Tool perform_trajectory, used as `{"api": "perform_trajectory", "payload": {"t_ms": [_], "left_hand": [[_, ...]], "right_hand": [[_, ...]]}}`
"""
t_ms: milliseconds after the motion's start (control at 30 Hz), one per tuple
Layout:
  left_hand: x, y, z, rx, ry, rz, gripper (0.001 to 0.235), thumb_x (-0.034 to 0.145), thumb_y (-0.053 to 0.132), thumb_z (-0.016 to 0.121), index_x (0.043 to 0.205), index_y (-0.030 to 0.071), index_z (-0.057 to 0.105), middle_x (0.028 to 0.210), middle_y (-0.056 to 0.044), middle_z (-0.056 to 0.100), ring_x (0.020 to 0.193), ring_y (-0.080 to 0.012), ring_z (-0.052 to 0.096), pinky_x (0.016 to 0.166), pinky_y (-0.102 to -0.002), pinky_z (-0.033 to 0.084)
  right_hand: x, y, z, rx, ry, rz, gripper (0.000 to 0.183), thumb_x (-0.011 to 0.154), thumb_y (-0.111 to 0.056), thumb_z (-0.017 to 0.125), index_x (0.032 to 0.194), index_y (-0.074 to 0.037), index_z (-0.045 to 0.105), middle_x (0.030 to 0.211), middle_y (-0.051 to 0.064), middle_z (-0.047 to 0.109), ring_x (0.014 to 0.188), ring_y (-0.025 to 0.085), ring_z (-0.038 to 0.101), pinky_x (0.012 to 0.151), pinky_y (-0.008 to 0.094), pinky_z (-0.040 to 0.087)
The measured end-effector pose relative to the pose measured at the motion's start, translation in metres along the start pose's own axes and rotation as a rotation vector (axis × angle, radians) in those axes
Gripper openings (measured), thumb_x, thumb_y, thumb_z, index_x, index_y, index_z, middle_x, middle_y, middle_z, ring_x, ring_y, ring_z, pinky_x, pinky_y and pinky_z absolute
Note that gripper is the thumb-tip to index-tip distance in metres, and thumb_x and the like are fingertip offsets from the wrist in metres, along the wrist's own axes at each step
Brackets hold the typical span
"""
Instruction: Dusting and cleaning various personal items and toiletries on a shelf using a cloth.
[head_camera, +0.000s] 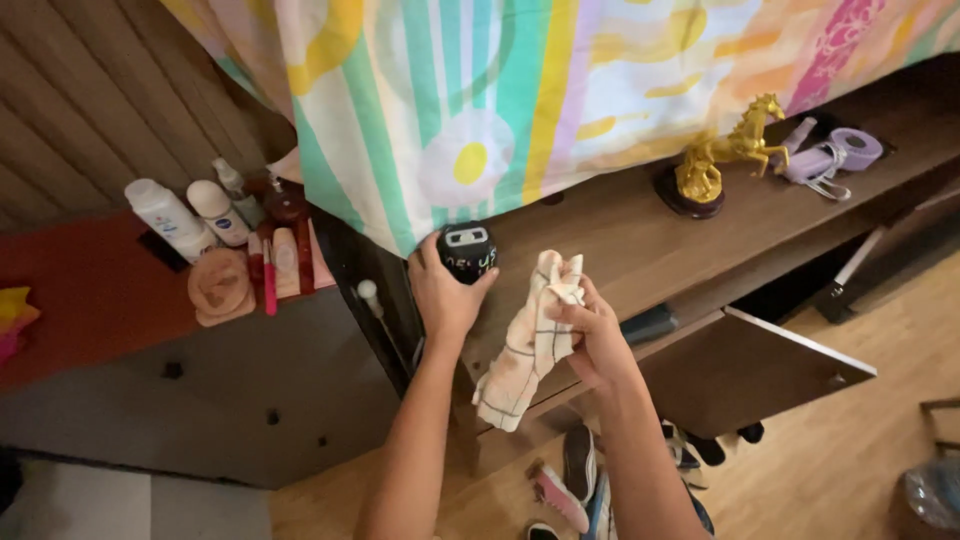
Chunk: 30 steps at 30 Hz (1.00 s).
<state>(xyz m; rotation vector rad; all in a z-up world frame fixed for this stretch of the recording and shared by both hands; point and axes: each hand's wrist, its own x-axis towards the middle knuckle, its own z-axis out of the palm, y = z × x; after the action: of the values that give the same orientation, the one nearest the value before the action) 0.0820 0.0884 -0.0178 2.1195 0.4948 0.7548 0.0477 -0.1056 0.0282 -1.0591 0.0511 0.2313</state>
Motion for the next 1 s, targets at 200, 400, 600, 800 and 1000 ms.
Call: {"api": "perform_trajectory", "payload": {"t_ms": [200, 400, 600, 800, 1000], "left_hand": [[-0.017, 0.011, -0.006, -0.118, 0.021, -0.074, 0.095, 0.057, 0.033, 0.098, 0.139, 0.016, 0.052, 0.129, -0.016, 0.054, 0.124, -0.0437, 0.059, 0.105, -0.055, 0.049], [-0.063, 0.042, -0.015, -0.236, 0.004, -0.118, 0.089, 0.057, 0.045, 0.094, 0.134, 0.018, 0.06, 0.124, -0.017, 0.066, 0.121, -0.0407, 0.063, 0.102, -0.05, 0.053], [-0.087, 0.041, -0.002, -0.614, -0.124, -0.348, 0.074, 0.081, 0.043, 0.079, 0.143, 0.009, 0.055, 0.138, -0.024, 0.061, 0.132, -0.0414, 0.057, 0.109, -0.054, 0.047], [-0.087, 0.044, 0.006, -0.866, 0.094, -0.448, 0.06, 0.096, 0.038, 0.065, 0.14, -0.001, 0.057, 0.137, -0.032, 0.058, 0.128, -0.0385, 0.057, 0.109, -0.05, 0.047], [-0.109, 0.009, 0.015, -0.892, -0.059, -0.387, 0.066, 0.09, 0.043, 0.071, 0.144, 0.01, 0.056, 0.146, -0.019, 0.053, 0.132, -0.0379, 0.055, 0.107, -0.056, 0.047]], "right_hand": [[0.011, 0.004, -0.009, 0.004, -0.011, 0.02, 0.054, 0.072, 0.004, 0.072, 0.124, -0.011, 0.069, 0.077, 0.005, 0.067, 0.056, 0.015, 0.068, 0.049, 0.026, 0.058], [0.028, 0.008, -0.016, -0.064, 0.081, -0.121, 0.059, 0.079, 0.001, 0.072, 0.136, -0.011, 0.062, 0.113, 0.016, 0.072, 0.095, 0.029, 0.073, 0.076, 0.04, 0.063], [0.014, 0.033, -0.009, -0.452, -0.11, -0.533, 0.055, 0.09, -0.011, 0.066, 0.144, -0.008, 0.056, 0.142, 0.023, 0.057, 0.133, 0.032, 0.05, 0.111, 0.051, 0.044], [-0.03, 0.031, 0.013, -0.823, -0.24, -1.012, 0.041, 0.088, -0.011, 0.068, 0.128, -0.006, 0.068, 0.141, 0.023, 0.059, 0.14, 0.049, 0.045, 0.118, 0.06, 0.03], [0.005, 0.011, -0.009, -0.714, -0.171, -0.59, 0.015, 0.09, -0.01, 0.064, 0.099, -0.006, 0.076, 0.082, 0.012, 0.074, 0.081, 0.018, 0.064, 0.076, 0.046, 0.052]]}}
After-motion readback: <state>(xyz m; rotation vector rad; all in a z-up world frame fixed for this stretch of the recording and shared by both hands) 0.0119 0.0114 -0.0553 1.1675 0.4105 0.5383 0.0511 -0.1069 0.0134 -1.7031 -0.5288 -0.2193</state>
